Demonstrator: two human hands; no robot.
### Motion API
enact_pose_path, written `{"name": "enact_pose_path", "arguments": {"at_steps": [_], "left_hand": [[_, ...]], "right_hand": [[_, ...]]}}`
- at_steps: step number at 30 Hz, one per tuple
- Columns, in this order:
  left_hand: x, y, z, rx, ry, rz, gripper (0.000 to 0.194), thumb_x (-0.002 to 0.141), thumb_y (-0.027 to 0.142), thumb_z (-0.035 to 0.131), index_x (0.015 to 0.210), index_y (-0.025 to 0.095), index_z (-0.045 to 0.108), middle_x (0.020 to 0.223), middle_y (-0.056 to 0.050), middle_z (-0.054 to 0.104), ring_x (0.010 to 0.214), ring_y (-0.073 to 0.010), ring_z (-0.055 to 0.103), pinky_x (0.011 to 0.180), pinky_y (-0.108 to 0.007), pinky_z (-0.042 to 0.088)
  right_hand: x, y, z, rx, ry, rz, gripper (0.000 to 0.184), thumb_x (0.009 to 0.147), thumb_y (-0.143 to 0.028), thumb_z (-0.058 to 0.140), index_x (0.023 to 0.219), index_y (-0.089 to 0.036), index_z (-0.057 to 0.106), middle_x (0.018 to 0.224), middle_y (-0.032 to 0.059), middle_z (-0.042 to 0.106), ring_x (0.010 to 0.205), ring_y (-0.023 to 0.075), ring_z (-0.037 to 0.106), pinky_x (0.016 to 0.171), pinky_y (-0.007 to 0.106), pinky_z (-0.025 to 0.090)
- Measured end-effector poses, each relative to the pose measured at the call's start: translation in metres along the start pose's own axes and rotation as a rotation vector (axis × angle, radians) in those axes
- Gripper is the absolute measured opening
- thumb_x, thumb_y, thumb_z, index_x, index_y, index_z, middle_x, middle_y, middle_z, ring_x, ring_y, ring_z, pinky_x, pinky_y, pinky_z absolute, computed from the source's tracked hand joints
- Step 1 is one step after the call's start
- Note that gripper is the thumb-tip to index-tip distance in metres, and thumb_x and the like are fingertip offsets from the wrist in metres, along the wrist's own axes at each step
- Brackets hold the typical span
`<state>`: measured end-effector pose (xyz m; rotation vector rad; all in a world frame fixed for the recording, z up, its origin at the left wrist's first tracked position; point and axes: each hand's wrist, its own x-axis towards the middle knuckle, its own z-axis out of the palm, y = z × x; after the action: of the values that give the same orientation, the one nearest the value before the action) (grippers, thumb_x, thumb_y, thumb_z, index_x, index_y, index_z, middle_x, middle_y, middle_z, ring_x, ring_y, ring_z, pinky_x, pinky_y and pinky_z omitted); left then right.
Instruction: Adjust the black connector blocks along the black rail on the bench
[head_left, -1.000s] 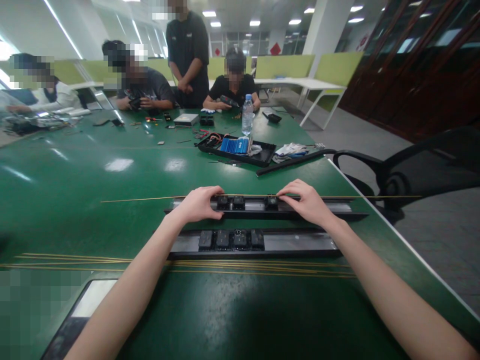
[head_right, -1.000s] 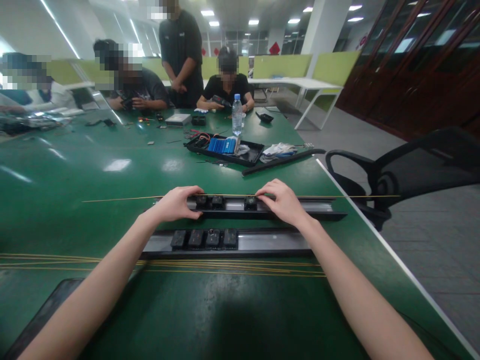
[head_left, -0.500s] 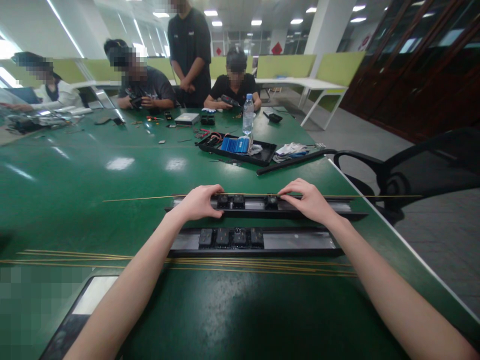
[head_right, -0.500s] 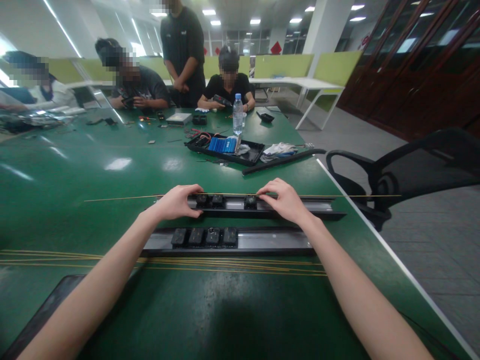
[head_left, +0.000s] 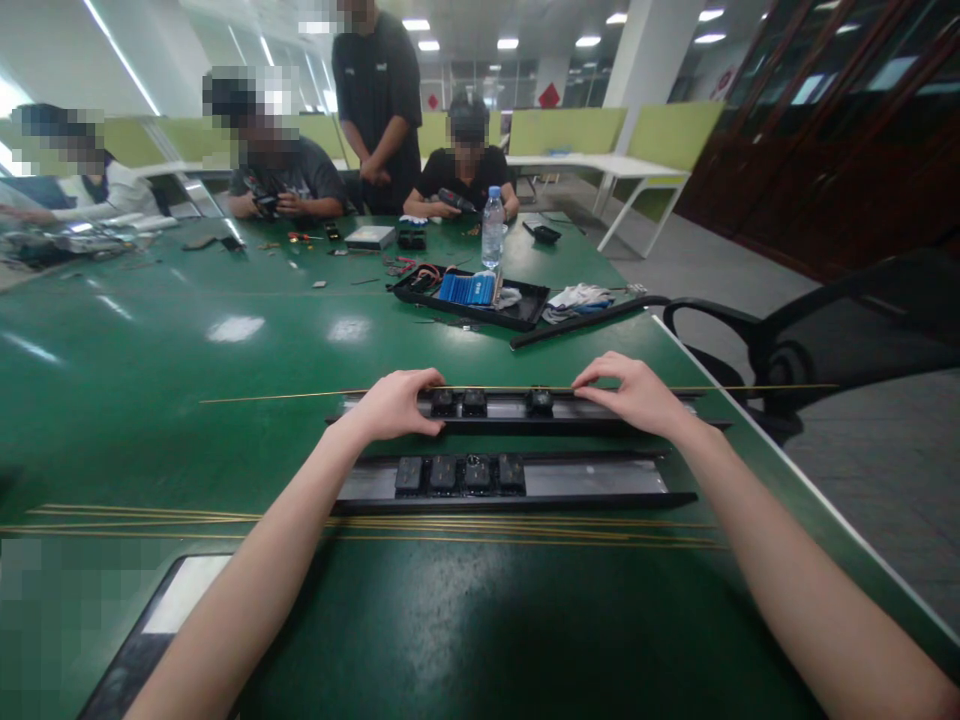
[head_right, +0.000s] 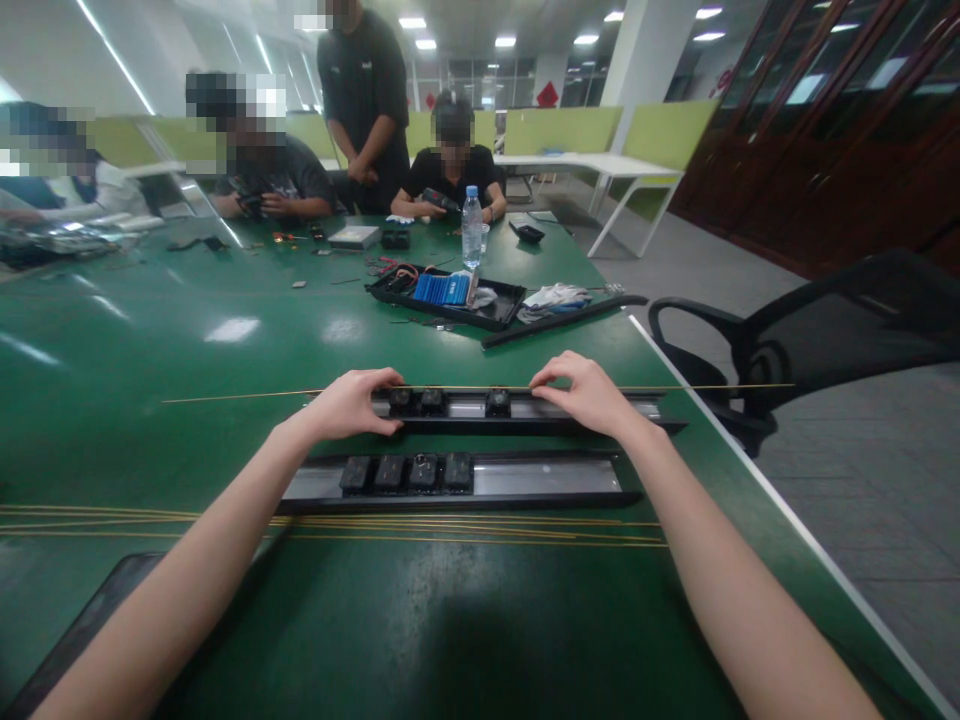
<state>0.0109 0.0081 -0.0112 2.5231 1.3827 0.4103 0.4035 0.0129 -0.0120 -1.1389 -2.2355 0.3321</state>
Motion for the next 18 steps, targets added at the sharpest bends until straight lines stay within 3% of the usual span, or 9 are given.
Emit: {"name": "enact_pose_path", "arguments": {"at_steps": [18], "left_hand": [[0.000,-0.002,-0.001,-0.010,-0.002,-0.006,0.051,0.068,0.043,0.077,0.112,0.023,0.065,0.108,-0.006,0.075,0.099,-0.0283,0.070,0.085,-0.037,0.054]], "right_hand": [[-0.006,0.016,-0.020,-0.030,-0.056,0.068,0.020,0.083,-0.046,0.070,0.083,-0.026,0.076,0.088,0.0046,0.074,0.089,0.0251,0.064,0.085,0.042,0.050]]}}
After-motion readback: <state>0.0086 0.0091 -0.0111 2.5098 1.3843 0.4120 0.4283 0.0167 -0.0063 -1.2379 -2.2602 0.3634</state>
